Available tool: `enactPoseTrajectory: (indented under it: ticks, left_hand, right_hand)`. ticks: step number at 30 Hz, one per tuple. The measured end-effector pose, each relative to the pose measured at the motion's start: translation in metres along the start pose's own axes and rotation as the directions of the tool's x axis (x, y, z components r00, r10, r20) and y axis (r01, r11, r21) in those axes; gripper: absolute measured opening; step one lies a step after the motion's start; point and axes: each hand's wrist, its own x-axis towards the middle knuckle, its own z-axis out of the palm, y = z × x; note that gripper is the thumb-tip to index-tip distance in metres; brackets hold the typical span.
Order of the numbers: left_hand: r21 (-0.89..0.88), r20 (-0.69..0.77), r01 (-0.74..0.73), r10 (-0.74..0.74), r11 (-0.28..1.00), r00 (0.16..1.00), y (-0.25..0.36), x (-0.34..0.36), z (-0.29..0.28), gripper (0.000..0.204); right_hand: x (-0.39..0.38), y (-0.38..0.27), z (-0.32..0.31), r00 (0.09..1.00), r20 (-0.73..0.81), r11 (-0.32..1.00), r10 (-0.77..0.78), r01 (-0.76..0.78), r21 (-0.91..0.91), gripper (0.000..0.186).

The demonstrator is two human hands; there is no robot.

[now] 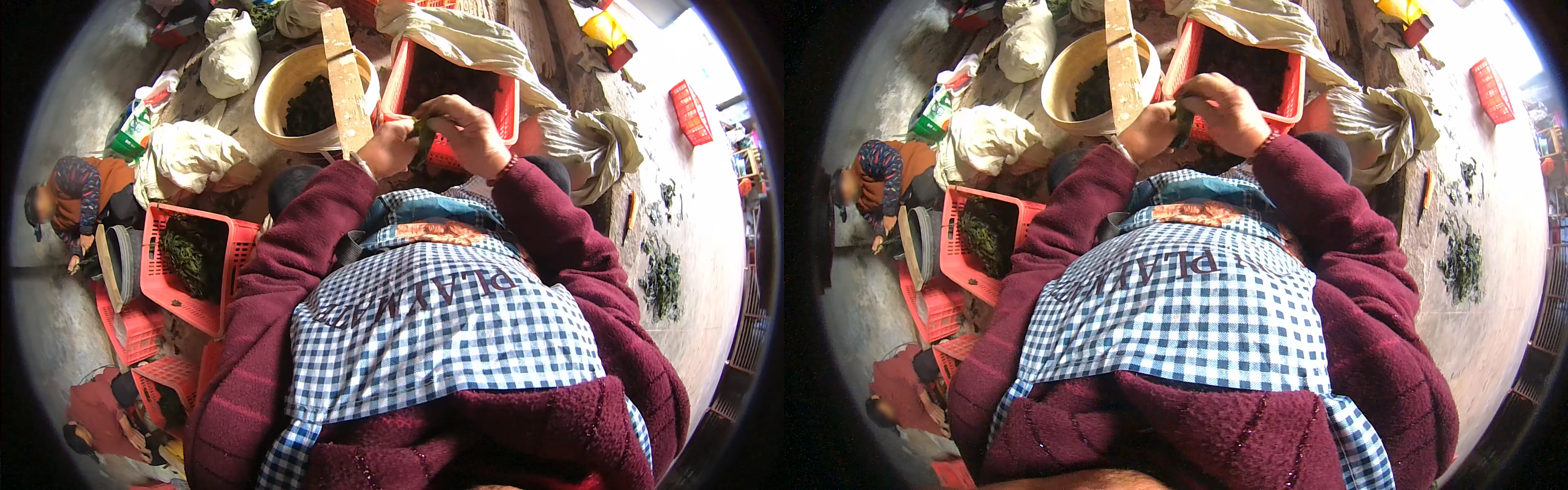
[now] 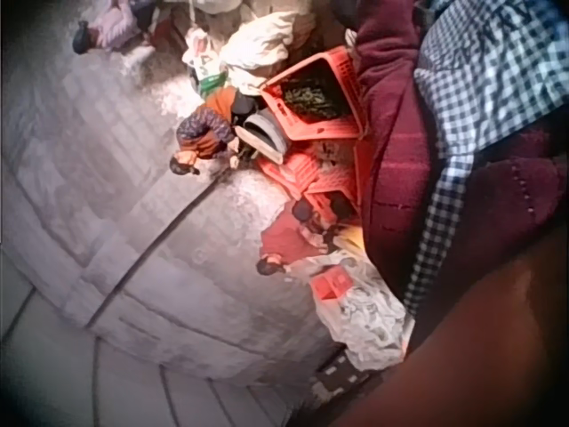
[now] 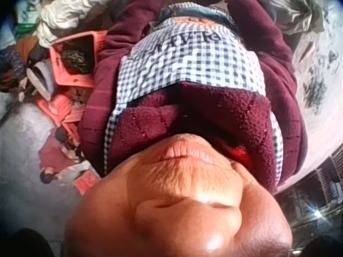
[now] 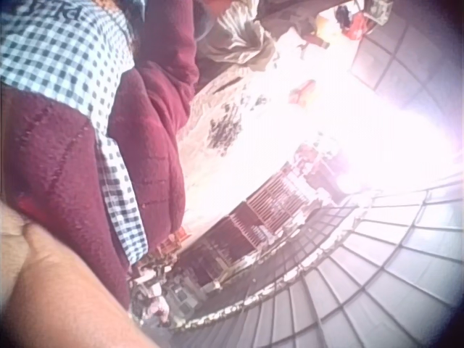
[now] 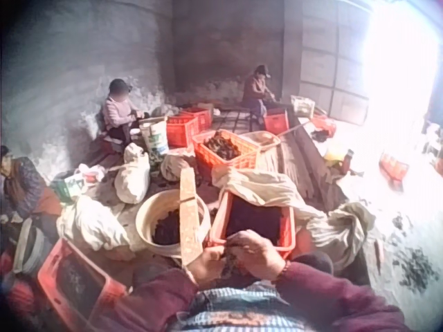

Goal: The person sits on the floor and repeatedly picks up green leaves from a red basket, strips or tears them by hand, and places the processed pieces into a white bowl. The person handles leaves one at a time and continues the same motion throughout the clip.

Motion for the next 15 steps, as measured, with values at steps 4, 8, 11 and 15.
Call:
enactPoseTrajectory:
  ticks: [4,8,11,15]
  left_hand:
    - [-0.161,0.024,-0.346,0.354,0.924,0.935,0.002,-0.008,0.012,0.025]
    - [-0.121,0.009,-0.122,0.124,0.985,0.992,0.006,-0.014,0.007,0.032]
    - [0.304,-0.269,-0.28,0.364,0.911,0.892,0.012,-0.023,0.008,0.016]
    - [0.702,-0.241,-0.331,0.647,0.631,0.723,0.02,-0.025,0.002,0.015]
  right_hand:
    - [-0.003,-0.004,0.013,0.987,0.139,0.99,0.076,-0.059,-0.127,0.017]
    - [-0.009,0.001,0.01,0.951,0.112,0.937,0.287,-0.255,-0.238,0.019]
    - [-0.01,0.008,0.01,0.935,0.058,0.927,0.35,-0.337,-0.164,0.021]
    - [-0.008,0.015,0.006,0.729,0.1,0.687,0.677,-0.675,0.267,0.022]
